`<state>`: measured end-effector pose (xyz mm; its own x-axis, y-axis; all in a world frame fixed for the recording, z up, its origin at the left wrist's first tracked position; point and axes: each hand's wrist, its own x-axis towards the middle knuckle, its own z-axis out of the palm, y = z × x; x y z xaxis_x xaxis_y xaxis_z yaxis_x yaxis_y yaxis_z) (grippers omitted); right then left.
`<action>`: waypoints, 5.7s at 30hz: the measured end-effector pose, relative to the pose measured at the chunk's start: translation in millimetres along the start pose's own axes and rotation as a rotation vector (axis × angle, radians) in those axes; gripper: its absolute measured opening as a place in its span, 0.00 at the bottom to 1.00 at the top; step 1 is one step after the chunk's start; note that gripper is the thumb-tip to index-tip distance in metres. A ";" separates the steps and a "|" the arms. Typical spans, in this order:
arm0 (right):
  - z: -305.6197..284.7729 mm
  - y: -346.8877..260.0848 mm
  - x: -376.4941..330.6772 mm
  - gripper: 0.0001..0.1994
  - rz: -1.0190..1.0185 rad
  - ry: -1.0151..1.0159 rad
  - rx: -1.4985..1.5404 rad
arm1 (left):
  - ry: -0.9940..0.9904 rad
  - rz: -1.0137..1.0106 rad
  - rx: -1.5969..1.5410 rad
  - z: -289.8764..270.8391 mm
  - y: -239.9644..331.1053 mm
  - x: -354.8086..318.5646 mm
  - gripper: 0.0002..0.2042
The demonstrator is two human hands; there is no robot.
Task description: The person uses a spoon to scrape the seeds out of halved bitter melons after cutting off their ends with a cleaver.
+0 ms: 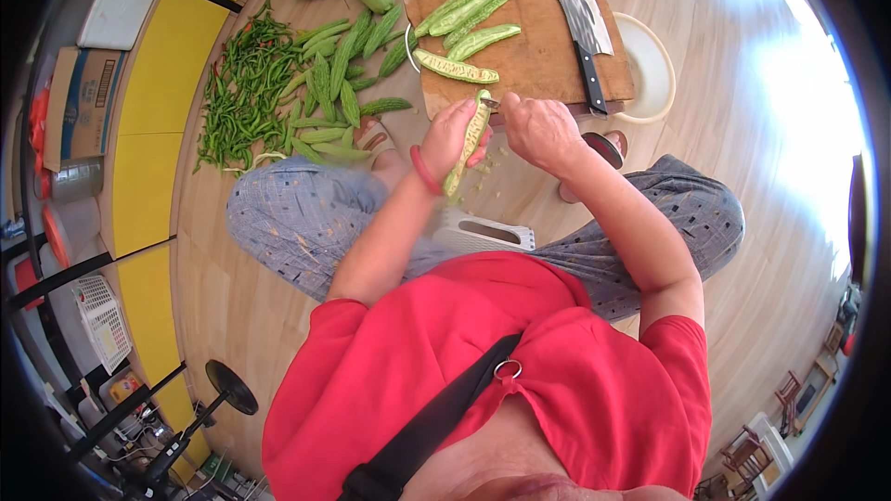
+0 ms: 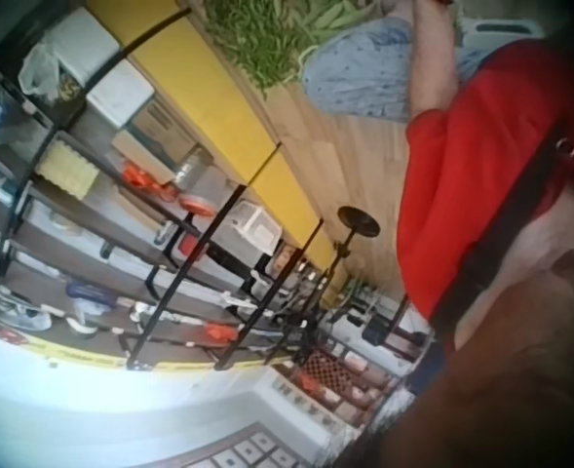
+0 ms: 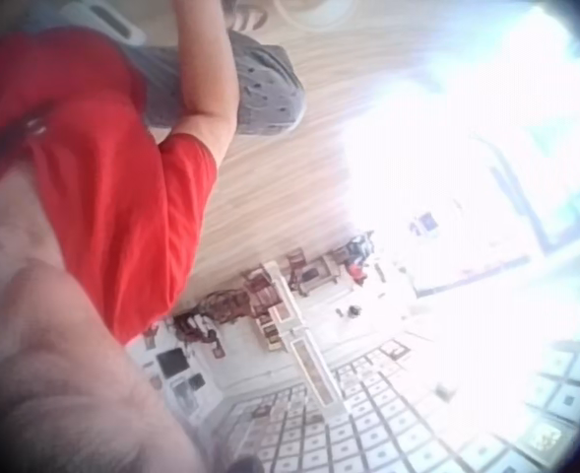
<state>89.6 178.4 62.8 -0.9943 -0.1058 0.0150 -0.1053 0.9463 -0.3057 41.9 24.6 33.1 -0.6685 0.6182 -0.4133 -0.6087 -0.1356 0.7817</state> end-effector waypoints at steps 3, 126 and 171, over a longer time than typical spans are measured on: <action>5.9 4.7 -2.5 0.05 -0.026 0.008 0.028 | 0.024 -0.034 0.032 0.4 3.6 -1.0 0.13; 16.2 -14.0 -10.6 0.05 -0.041 -0.093 0.091 | 0.191 0.021 0.217 -21.3 -11.0 19.5 0.17; 21.4 15.4 -1.3 0.08 -0.121 -0.230 0.150 | -0.354 -0.226 0.117 -30.0 -1.7 10.1 0.16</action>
<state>89.7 186.6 37.7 -0.9428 -0.2973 -0.1510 -0.2015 0.8688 -0.4523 23.3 7.9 13.6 -0.3240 0.8526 -0.4099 -0.6568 0.1091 0.7461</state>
